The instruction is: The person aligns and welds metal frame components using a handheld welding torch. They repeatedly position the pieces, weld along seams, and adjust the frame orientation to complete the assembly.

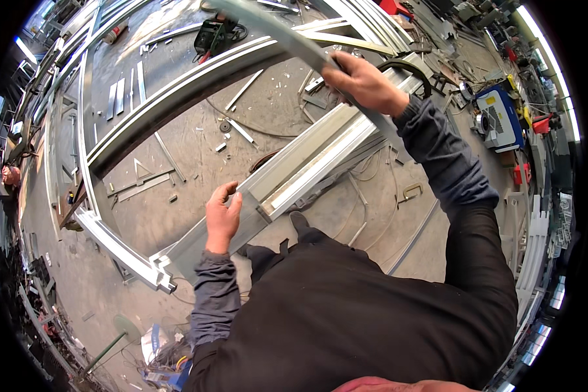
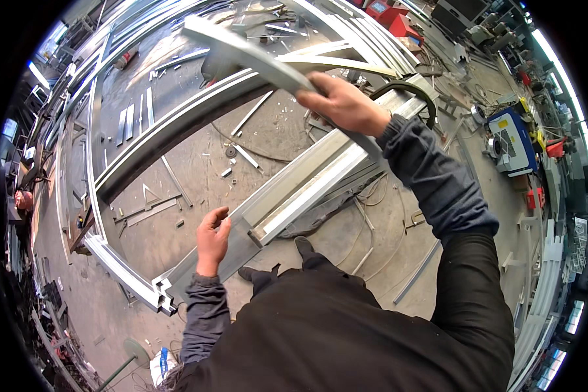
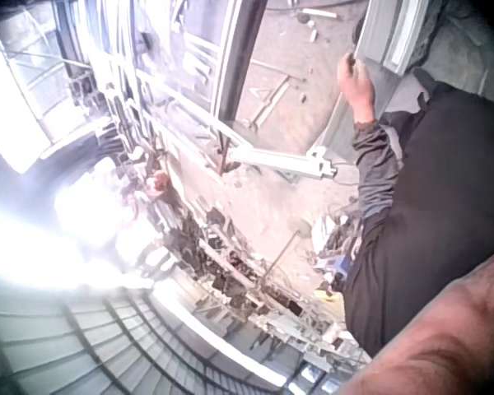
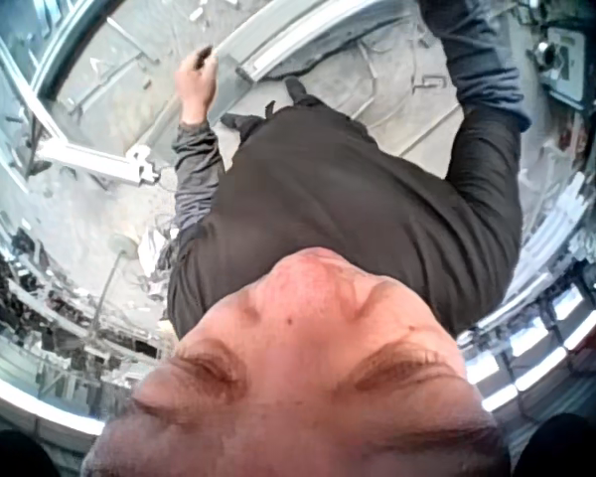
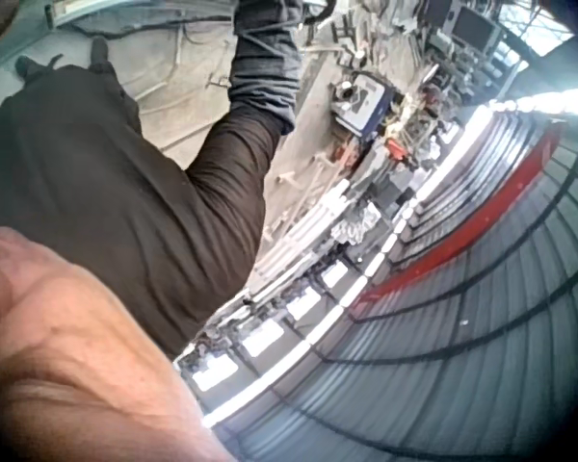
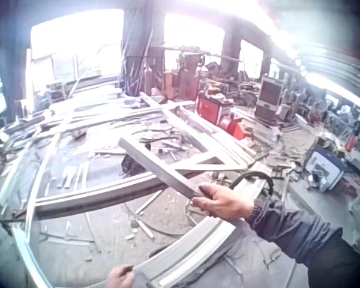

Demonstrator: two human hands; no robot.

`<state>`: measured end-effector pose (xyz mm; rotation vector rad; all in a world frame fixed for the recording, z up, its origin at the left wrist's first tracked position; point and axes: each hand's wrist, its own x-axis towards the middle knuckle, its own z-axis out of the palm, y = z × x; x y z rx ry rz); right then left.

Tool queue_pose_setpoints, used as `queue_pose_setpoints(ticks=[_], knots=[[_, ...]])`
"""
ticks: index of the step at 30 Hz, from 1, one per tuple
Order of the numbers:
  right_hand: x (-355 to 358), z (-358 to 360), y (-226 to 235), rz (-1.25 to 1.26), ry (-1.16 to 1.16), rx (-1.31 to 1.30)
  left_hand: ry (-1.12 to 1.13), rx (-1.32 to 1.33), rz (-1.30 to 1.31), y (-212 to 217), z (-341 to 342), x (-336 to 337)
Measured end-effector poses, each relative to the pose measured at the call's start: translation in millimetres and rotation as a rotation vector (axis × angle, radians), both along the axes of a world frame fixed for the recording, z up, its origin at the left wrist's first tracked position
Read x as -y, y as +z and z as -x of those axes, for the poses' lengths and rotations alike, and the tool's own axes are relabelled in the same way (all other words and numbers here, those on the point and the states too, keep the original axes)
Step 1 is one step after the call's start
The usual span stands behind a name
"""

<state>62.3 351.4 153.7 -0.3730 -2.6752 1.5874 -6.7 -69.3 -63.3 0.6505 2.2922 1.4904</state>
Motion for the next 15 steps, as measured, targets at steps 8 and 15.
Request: queue_pose_setpoints(ticks=[8, 15], knots=[[-68.4, -27.9, -98.2, -0.723, 0.492, 0.099, -0.029, -0.126, -0.038, 31.7, -101.8, -15.7], [-80.0, -17.4, -140.2, -0.76, 0.75, 0.039, 0.083, -0.089, -0.094, 45.8, -109.7, 7.6]])
